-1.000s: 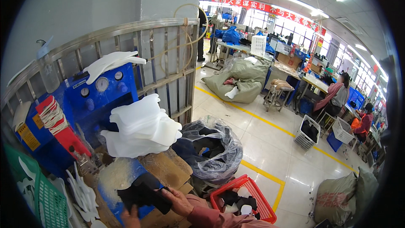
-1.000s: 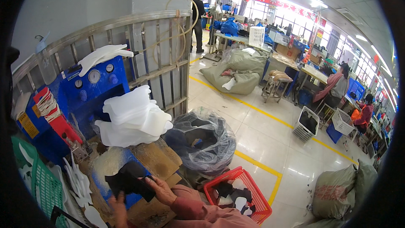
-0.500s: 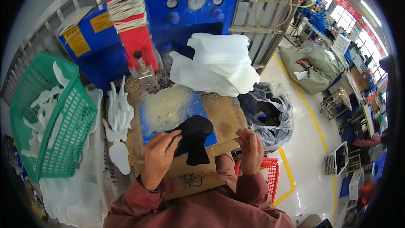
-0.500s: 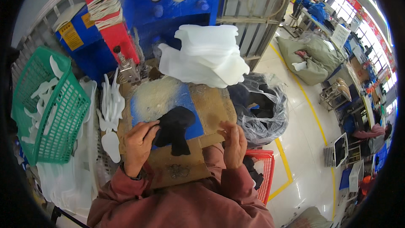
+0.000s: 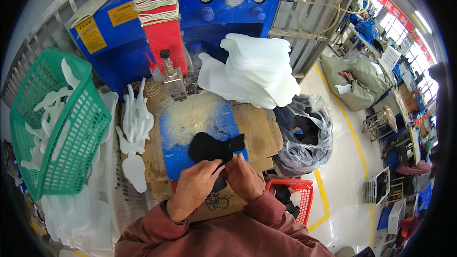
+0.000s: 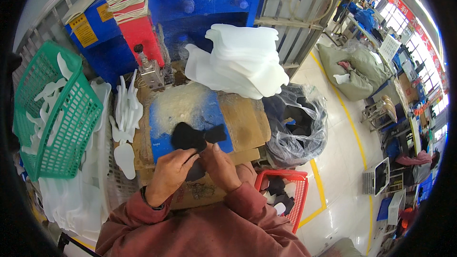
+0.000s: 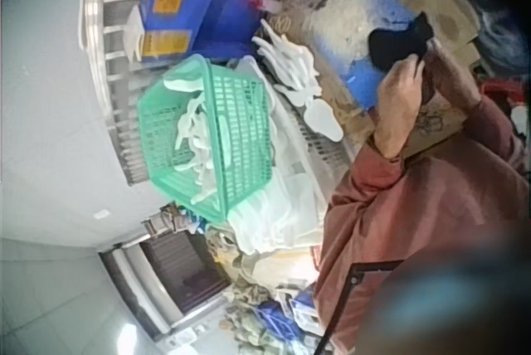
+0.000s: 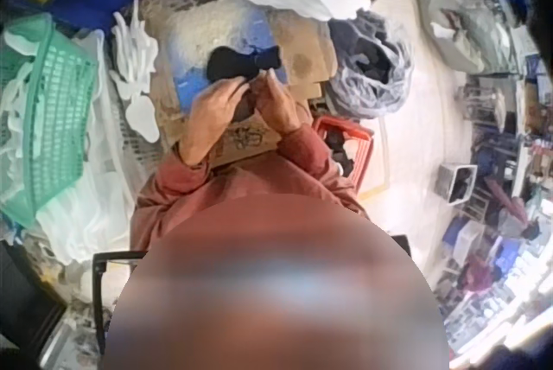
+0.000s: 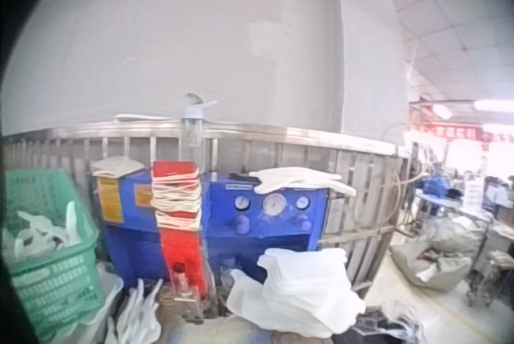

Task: The person repeatedly picks a black glove-like upper and a white insole, aligns them, and presses them together under a pneumatic press. They then place the assembled pair into a red basket. The cycle repeats with new parts from nearby piles.

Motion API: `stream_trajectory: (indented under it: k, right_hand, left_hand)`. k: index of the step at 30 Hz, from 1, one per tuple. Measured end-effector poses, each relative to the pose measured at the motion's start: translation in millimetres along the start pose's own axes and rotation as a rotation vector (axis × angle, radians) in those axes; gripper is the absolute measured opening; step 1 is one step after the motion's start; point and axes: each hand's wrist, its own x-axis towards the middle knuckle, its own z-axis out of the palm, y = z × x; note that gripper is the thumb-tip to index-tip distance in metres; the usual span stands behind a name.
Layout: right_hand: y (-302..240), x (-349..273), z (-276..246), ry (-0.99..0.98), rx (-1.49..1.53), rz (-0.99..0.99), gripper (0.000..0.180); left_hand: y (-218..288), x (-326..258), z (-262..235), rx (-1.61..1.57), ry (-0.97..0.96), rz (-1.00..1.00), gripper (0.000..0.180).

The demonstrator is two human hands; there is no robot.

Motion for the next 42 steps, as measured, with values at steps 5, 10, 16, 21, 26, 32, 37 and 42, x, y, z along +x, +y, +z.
stream_trajectory:
  k: [5,10,16,21,26,32,37,42]
  right_hand:
    - [27,-1,-9,-0.039,-0.620,-0.237,0.045]
    - [36,12,-23,-0.106,-0.050,0.152,0.058]
    - [16,16,-12,-0.355,0.339,0.269,0.068]
    - [10,40,4,-0.421,0.366,0.085,0.091]
    - [8,72,10,-0.202,0.402,0.055,0.086]
    - [-4,82,36,-0.161,0.489,0.040,0.088]
    - [-44,51,49,-0.026,0.268,0.129,0.082]
    - [-93,33,56,-0.116,-0.132,0.157,0.072]
  left_hand:
    - [-7,-2,-1,-0.009,-0.097,0.070,0.022]
    - [-15,-3,-10,-0.102,-0.194,0.068,0.025]
    - [-22,-5,-9,-0.301,-0.367,0.091,0.026]
    - [-23,-4,-6,-0.288,-0.353,0.045,0.031]
    - [-15,-10,-4,0.076,-0.014,0.061,0.039]
    - [-20,-9,21,-0.014,0.171,0.081,0.040]
    - [-14,-7,29,-0.121,0.223,0.212,0.041]
    - [-1,-1,11,-0.263,0.044,0.258,0.049]
